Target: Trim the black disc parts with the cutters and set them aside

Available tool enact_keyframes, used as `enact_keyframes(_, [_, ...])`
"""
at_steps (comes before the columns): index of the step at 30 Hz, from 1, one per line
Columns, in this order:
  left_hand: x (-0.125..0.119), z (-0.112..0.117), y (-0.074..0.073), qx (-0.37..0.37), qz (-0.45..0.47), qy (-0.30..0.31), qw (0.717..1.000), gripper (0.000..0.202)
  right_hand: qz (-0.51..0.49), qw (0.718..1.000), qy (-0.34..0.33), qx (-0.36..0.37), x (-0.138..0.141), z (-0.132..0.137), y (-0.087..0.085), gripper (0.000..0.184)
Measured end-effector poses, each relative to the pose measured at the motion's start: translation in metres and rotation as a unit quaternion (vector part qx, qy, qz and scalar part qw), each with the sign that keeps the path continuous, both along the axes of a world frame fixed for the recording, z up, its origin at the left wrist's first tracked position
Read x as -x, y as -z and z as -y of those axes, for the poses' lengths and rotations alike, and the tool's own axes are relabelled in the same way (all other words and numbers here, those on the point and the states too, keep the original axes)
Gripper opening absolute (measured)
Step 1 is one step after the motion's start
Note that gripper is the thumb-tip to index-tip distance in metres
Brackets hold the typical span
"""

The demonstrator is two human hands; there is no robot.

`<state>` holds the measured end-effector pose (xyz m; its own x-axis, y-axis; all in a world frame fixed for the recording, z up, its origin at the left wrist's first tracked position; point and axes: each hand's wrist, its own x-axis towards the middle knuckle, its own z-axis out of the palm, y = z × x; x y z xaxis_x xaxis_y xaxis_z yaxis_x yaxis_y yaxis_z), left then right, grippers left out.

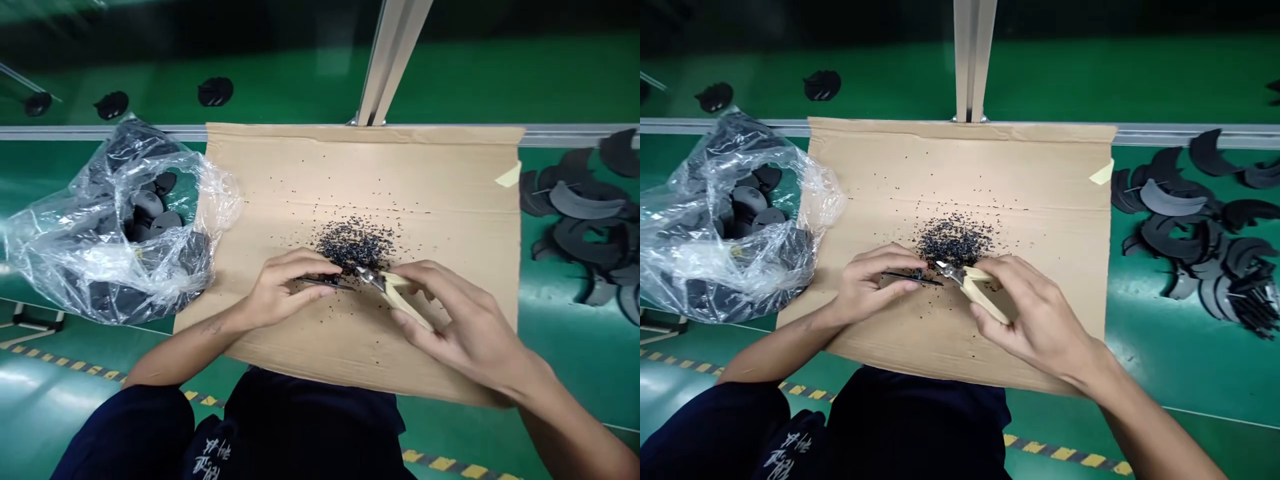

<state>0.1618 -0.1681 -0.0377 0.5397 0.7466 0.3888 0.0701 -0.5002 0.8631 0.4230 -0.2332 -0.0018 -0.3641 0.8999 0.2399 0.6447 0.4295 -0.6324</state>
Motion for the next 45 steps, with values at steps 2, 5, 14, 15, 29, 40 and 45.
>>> enact_keyframes(2, [0.000,-0.001,0.000,0.002,0.001,0.006,1.000,0.026,-0.012,1.000,-0.014,-0.006,0.005,-0.005,0.000,0.033])
enact_keyframes(5, [0.001,-0.002,0.000,0.009,-0.002,0.013,1.000,0.026,0.000,0.999,-0.027,-0.024,0.005,-0.009,0.001,0.036])
enact_keyframes(14, [0.001,-0.005,0.000,0.008,-0.003,0.024,1.000,0.028,0.019,0.996,-0.042,-0.078,0.002,-0.015,0.003,0.043])
enact_keyframes(15, [0.001,-0.005,-0.001,0.007,-0.002,0.025,1.000,0.028,0.023,0.995,-0.044,-0.081,0.003,-0.015,0.004,0.042])
enact_keyframes(29, [0.002,-0.006,0.003,0.002,0.008,0.026,1.000,0.028,0.076,0.983,-0.054,-0.161,0.005,-0.017,0.007,0.035])
enact_keyframes(40, [0.001,-0.005,0.001,-0.043,-0.072,-0.001,0.996,0.034,0.197,0.964,-0.007,-0.178,0.011,-0.016,0.000,0.027])
enact_keyframes(45, [0.004,-0.009,-0.001,-0.042,-0.048,-0.064,0.996,0.026,0.065,0.996,0.042,-0.047,0.003,-0.009,-0.009,0.030])
